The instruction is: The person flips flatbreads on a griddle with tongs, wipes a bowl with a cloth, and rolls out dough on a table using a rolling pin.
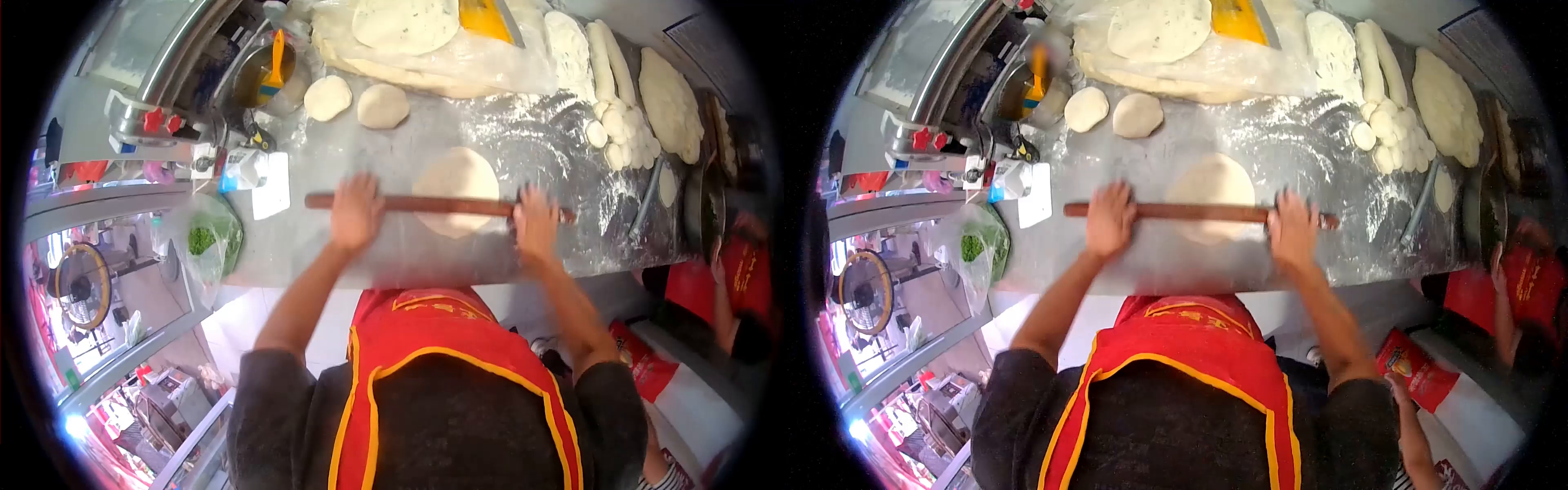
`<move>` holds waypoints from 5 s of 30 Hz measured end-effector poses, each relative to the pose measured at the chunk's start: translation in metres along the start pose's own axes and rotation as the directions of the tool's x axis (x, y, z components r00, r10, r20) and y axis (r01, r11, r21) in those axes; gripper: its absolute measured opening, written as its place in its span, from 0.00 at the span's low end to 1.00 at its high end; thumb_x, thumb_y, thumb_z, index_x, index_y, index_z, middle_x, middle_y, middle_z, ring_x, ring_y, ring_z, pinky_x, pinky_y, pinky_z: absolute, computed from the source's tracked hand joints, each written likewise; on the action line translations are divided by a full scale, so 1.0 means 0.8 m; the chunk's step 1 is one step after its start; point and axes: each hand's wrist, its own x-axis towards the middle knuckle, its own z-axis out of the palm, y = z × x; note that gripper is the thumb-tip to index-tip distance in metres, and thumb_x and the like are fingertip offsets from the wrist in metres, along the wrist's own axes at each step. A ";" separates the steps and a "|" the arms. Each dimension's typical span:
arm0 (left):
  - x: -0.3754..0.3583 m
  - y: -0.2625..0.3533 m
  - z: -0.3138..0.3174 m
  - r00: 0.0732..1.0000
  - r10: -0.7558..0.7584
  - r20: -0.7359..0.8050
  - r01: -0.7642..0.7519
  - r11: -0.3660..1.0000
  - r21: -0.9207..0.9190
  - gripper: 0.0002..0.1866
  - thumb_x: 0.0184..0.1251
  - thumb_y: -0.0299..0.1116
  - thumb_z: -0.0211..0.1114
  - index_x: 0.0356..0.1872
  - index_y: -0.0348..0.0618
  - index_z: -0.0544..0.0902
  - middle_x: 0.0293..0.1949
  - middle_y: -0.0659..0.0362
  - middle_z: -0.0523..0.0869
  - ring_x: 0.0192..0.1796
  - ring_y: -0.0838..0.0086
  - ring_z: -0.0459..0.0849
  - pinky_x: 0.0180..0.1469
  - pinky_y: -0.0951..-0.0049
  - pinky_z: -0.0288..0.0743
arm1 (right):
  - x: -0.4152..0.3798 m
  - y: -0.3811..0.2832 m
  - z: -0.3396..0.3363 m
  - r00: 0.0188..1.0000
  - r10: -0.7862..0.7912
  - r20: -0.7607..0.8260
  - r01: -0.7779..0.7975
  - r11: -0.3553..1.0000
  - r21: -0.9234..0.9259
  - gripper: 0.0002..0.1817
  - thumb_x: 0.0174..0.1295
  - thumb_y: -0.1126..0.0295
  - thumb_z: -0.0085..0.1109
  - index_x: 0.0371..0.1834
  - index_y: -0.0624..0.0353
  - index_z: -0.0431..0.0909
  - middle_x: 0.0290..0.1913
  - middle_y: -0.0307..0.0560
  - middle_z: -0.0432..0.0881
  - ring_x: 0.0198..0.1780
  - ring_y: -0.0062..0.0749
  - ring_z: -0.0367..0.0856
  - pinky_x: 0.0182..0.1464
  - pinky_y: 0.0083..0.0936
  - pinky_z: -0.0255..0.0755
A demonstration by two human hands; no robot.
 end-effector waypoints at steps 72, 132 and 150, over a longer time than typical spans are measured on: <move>0.038 -0.015 0.001 0.992 -0.122 0.019 0.118 0.983 0.141 0.40 0.67 0.51 0.57 0.73 0.39 0.58 0.74 0.48 0.59 0.78 0.55 0.52 0.76 0.47 0.39 | 0.042 -0.035 -0.009 0.982 0.004 -0.191 0.009 0.997 0.070 0.32 0.66 0.61 0.50 0.72 0.64 0.60 0.71 0.60 0.64 0.72 0.50 0.61 0.73 0.53 0.48; -0.083 0.019 -0.053 0.980 0.139 0.144 -0.121 0.985 -0.126 0.18 0.37 0.34 0.74 0.34 0.46 0.80 0.32 0.57 0.81 0.39 0.58 0.81 0.39 0.59 0.76 | -0.032 -0.074 -0.108 0.915 0.154 0.372 -0.341 0.789 0.512 0.21 0.68 0.60 0.54 0.56 0.65 0.74 0.55 0.54 0.80 0.57 0.52 0.77 0.61 0.45 0.68; 0.250 -0.042 0.003 0.964 0.078 -0.254 -0.009 0.966 0.260 0.36 0.73 0.53 0.49 0.76 0.48 0.54 0.76 0.51 0.55 0.78 0.55 0.51 0.75 0.43 0.39 | 0.201 0.030 0.005 0.915 0.245 -0.321 -0.270 0.962 -0.035 0.33 0.72 0.58 0.42 0.76 0.60 0.51 0.76 0.56 0.56 0.77 0.50 0.51 0.75 0.56 0.42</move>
